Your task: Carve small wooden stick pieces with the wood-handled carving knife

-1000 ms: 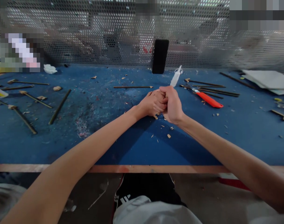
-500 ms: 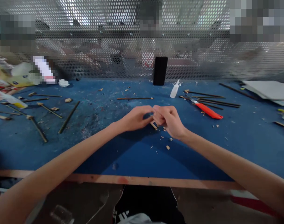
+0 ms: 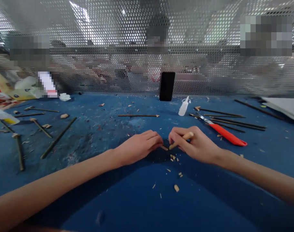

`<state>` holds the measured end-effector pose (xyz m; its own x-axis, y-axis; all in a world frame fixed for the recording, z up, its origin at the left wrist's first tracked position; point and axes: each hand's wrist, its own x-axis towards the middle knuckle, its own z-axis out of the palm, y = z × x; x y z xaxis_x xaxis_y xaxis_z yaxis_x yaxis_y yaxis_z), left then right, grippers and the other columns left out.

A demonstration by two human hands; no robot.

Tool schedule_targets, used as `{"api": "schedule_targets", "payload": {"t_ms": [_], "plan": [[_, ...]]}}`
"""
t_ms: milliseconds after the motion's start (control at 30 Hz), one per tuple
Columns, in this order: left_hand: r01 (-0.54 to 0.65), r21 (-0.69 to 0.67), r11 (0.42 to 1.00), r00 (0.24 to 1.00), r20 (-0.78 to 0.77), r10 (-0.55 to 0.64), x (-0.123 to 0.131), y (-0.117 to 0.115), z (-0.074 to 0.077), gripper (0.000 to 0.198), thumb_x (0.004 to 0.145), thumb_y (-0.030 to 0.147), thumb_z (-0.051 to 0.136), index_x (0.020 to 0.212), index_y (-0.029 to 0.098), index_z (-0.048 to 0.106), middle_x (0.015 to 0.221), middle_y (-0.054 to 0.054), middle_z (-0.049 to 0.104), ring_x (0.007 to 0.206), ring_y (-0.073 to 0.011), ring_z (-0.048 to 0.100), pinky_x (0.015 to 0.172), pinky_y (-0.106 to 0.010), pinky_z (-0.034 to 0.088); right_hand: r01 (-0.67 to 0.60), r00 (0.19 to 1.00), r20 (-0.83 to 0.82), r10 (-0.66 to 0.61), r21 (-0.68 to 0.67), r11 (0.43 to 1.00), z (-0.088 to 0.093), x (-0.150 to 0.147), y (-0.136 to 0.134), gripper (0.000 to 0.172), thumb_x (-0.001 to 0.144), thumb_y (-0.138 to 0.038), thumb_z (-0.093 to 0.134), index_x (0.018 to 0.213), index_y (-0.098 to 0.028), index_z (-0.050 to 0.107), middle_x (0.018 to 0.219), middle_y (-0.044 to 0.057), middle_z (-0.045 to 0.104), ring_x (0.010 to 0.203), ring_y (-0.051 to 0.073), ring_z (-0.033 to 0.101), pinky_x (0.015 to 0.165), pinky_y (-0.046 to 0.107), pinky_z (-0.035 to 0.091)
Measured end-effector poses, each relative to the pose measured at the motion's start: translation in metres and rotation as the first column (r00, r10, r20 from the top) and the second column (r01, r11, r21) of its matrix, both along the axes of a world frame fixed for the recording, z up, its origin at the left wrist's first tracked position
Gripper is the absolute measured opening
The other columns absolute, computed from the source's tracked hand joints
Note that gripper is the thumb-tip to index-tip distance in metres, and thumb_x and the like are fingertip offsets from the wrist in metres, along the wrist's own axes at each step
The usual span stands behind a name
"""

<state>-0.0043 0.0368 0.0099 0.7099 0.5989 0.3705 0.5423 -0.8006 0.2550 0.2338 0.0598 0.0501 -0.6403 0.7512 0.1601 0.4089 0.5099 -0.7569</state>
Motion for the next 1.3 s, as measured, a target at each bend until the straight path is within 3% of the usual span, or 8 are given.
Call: {"api": "schedule_targets", "payload": {"t_ms": [167, 333, 500, 600, 767, 1033, 1200, 1300], "plan": [[-0.05, -0.07, 0.996, 0.998, 0.036, 0.052, 0.004, -0.003, -0.002, 0.019, 0.106, 0.019, 0.045, 0.115, 0.014, 0.062, 0.104, -0.006, 0.069, 0.096, -0.0161, 0.064, 0.088, -0.03, 0.055, 0.056, 0.998, -0.008, -0.056, -0.019, 0.998, -0.024, 0.007, 0.001, 0.045, 0.107, -0.043, 0.038, 0.075, -0.019, 0.06, 0.054, -0.004, 0.049, 0.048, 0.01, 0.043, 0.049, 0.026, 0.034], [-0.003, -0.141, 0.99, 0.994, 0.111, 0.019, 0.0, -0.001, -0.006, 0.022, 0.104, 0.02, 0.052, 0.123, 0.016, 0.063, 0.11, -0.005, 0.07, 0.101, -0.0145, 0.064, 0.092, -0.026, 0.054, 0.03, 0.994, -0.095, -0.057, -0.259, 0.965, -0.035, 0.011, 0.006, 0.036, 0.104, -0.046, 0.047, 0.082, -0.021, 0.059, 0.058, -0.005, 0.055, 0.05, 0.009, 0.05, 0.048, 0.023, 0.04], [0.089, -0.048, 0.995, 0.996, 0.027, -0.087, -0.001, -0.003, -0.008, 0.029, 0.105, 0.013, 0.047, 0.13, 0.016, 0.061, 0.114, -0.007, 0.069, 0.104, -0.0156, 0.063, 0.094, -0.027, 0.056, 0.017, 0.966, -0.231, -0.114, -0.383, 0.924, -0.036, 0.013, 0.008, 0.044, 0.104, -0.053, 0.044, 0.074, -0.022, 0.054, 0.053, -0.006, 0.046, 0.044, 0.009, 0.043, 0.04, 0.023, 0.032], [0.11, -0.034, 0.993, 0.991, -0.07, -0.112, -0.001, -0.005, -0.006, 0.033, 0.105, 0.011, 0.042, 0.133, 0.015, 0.058, 0.119, -0.009, 0.067, 0.11, -0.0182, 0.061, 0.098, -0.031, 0.056, -0.024, 0.984, -0.172, -0.038, -0.343, 0.939, -0.038, 0.014, 0.008, 0.041, 0.102, -0.049, 0.049, 0.071, -0.022, 0.051, 0.059, -0.004, 0.049, 0.046, 0.009, 0.045, 0.041, 0.024, 0.033], [0.068, -0.073, 0.995, 0.989, -0.123, -0.076, 0.0, -0.008, -0.006, 0.038, 0.104, 0.01, 0.044, 0.141, 0.017, 0.051, 0.124, -0.01, 0.065, 0.114, -0.0211, 0.058, 0.096, -0.035, 0.058, -0.057, 0.998, -0.034, 0.052, -0.144, 0.988, -0.036, 0.013, 0.006, 0.037, 0.103, -0.036, 0.052, 0.069, -0.022, 0.049, 0.056, -0.005, 0.05, 0.048, 0.009, 0.045, 0.048, 0.026, 0.038], [-0.125, -0.075, 0.989, 0.992, 0.003, 0.125, 0.005, -0.01, -0.01, 0.031, 0.107, 0.021, 0.045, 0.136, 0.02, 0.056, 0.115, -0.008, 0.063, 0.104, -0.0171, 0.062, 0.091, -0.032, 0.058, -0.017, 0.996, -0.086, -0.012, -0.323, 0.946, -0.04, 0.013, 0.008, 0.034, 0.105, -0.044, 0.046, 0.079, -0.023, 0.051, 0.058, -0.006, 0.058, 0.047, 0.009, 0.053, 0.046, 0.023, 0.042], [-0.193, -0.061, 0.979, 0.98, 0.037, 0.195, 0.005, -0.007, -0.013, 0.02, 0.103, 0.025, 0.055, 0.117, 0.02, 0.068, 0.118, -0.007, 0.065, 0.107, -0.0178, 0.061, 0.095, -0.033, 0.055, 0.017, 0.999, -0.04, -0.024, -0.18, 0.984, -0.039, 0.013, 0.01, 0.033, 0.103, -0.04, 0.051, 0.075, -0.023, 0.049, 0.061, -0.004, 0.059, 0.052, 0.011, 0.053, 0.05, 0.026, 0.042], [-0.194, -0.066, 0.979, 0.981, 0.0, 0.195, 0.0, -0.007, -0.009, 0.031, 0.1, 0.033, 0.061, 0.128, 0.021, 0.065, 0.123, -0.009, 0.065, 0.112, -0.0223, 0.059, 0.099, -0.039, 0.054, 0.028, 0.999, 0.026, -0.026, -0.08, 0.996, -0.037, 0.011, 0.01, 0.033, 0.101, -0.036, 0.052, 0.072, -0.023, 0.046, 0.06, -0.003, 0.059, 0.054, 0.013, 0.053, 0.052, 0.029, 0.041]]}}
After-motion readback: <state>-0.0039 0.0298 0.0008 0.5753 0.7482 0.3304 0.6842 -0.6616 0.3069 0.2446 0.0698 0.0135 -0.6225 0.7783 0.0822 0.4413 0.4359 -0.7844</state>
